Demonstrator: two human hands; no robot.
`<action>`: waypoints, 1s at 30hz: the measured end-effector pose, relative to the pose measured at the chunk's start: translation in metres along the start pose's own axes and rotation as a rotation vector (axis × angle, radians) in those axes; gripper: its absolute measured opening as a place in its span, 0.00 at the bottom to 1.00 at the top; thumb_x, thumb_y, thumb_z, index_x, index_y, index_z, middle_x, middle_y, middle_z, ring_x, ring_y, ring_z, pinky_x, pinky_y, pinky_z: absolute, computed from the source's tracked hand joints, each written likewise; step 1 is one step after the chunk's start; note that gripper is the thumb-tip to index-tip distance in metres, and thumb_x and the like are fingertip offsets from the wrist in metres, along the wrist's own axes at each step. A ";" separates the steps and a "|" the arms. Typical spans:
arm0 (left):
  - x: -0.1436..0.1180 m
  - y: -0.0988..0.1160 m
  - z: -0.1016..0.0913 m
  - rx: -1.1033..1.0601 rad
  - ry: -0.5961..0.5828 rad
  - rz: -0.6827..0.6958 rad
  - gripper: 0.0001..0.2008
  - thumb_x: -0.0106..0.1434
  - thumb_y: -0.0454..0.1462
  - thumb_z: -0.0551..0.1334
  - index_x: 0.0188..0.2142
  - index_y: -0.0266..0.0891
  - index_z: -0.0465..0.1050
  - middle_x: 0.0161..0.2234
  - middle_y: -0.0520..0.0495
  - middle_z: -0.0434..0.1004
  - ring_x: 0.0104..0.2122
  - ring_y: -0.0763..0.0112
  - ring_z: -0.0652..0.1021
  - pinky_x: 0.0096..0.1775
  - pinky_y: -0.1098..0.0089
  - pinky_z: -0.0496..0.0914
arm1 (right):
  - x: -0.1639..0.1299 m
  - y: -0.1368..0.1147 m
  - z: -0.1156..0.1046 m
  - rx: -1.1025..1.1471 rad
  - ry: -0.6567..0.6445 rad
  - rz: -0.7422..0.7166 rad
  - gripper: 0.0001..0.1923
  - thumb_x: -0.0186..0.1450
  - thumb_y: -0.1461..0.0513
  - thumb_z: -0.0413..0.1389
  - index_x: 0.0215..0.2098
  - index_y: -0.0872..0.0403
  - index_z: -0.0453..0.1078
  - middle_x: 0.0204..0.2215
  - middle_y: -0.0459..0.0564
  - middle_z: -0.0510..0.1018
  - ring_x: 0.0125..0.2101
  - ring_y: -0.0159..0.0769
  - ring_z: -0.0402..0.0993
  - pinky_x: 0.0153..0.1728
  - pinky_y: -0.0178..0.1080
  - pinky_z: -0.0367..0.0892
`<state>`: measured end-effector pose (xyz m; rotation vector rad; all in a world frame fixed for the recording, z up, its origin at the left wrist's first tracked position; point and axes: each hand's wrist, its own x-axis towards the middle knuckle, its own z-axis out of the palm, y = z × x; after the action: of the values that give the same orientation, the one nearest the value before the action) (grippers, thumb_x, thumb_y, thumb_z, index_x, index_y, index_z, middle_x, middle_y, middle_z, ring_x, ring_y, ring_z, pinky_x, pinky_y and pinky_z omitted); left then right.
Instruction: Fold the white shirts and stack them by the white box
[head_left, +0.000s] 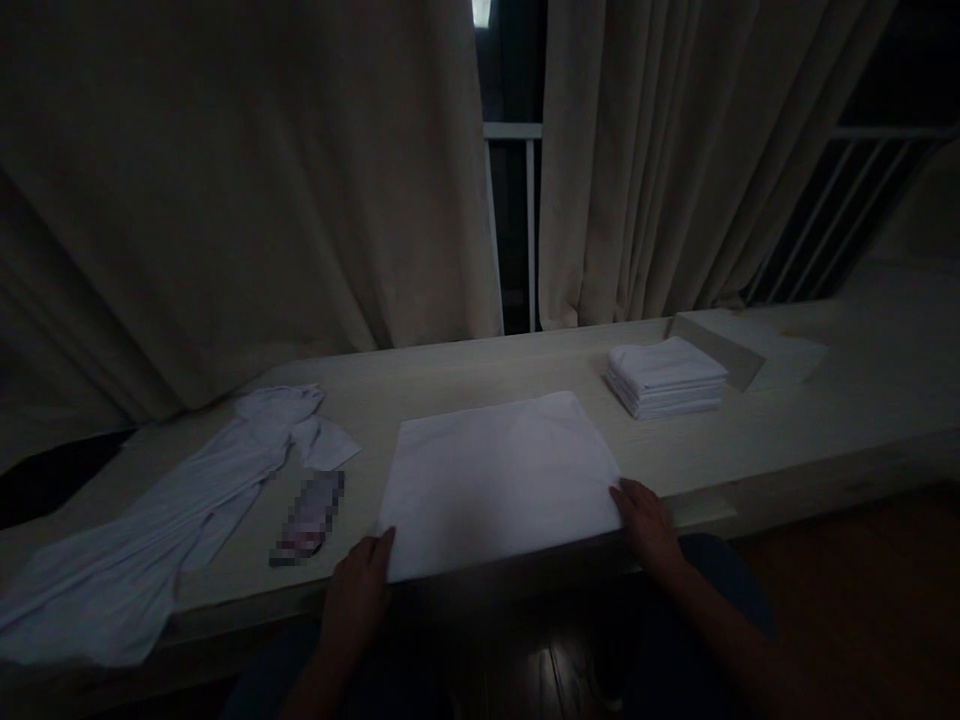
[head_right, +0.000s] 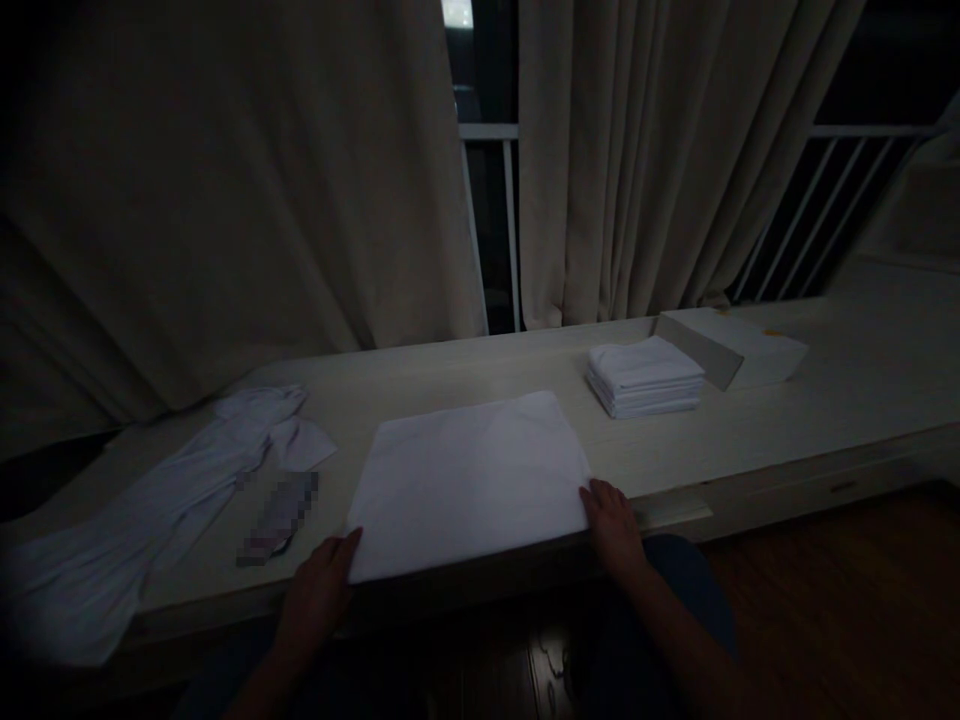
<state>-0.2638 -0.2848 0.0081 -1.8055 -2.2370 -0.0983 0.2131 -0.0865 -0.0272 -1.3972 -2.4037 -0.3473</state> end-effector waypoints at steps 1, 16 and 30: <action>0.000 0.000 0.000 0.004 0.001 0.000 0.33 0.55 0.24 0.53 0.61 0.37 0.59 0.50 0.38 0.69 0.48 0.59 0.71 0.49 0.61 0.64 | 0.000 0.001 0.001 0.008 0.001 -0.019 0.29 0.60 0.73 0.47 0.59 0.55 0.68 0.60 0.57 0.68 0.60 0.49 0.60 0.59 0.51 0.55; 0.000 0.001 -0.004 -0.029 -0.050 -0.020 0.35 0.53 0.24 0.55 0.62 0.38 0.60 0.50 0.38 0.70 0.48 0.60 0.72 0.50 0.62 0.65 | 0.000 -0.003 -0.005 0.038 -0.085 0.005 0.29 0.62 0.73 0.46 0.60 0.54 0.66 0.60 0.55 0.69 0.60 0.45 0.64 0.59 0.51 0.56; -0.005 -0.016 0.023 -0.005 0.036 0.088 0.35 0.53 0.25 0.53 0.63 0.33 0.58 0.63 0.38 0.64 0.64 0.54 0.62 0.63 0.54 0.55 | -0.003 0.004 0.006 0.017 -0.049 -0.018 0.29 0.60 0.73 0.48 0.58 0.53 0.68 0.58 0.53 0.71 0.58 0.44 0.65 0.60 0.50 0.53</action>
<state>-0.2820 -0.2878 -0.0139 -1.8870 -2.1310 -0.1190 0.2171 -0.0842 -0.0334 -1.3930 -2.4545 -0.3001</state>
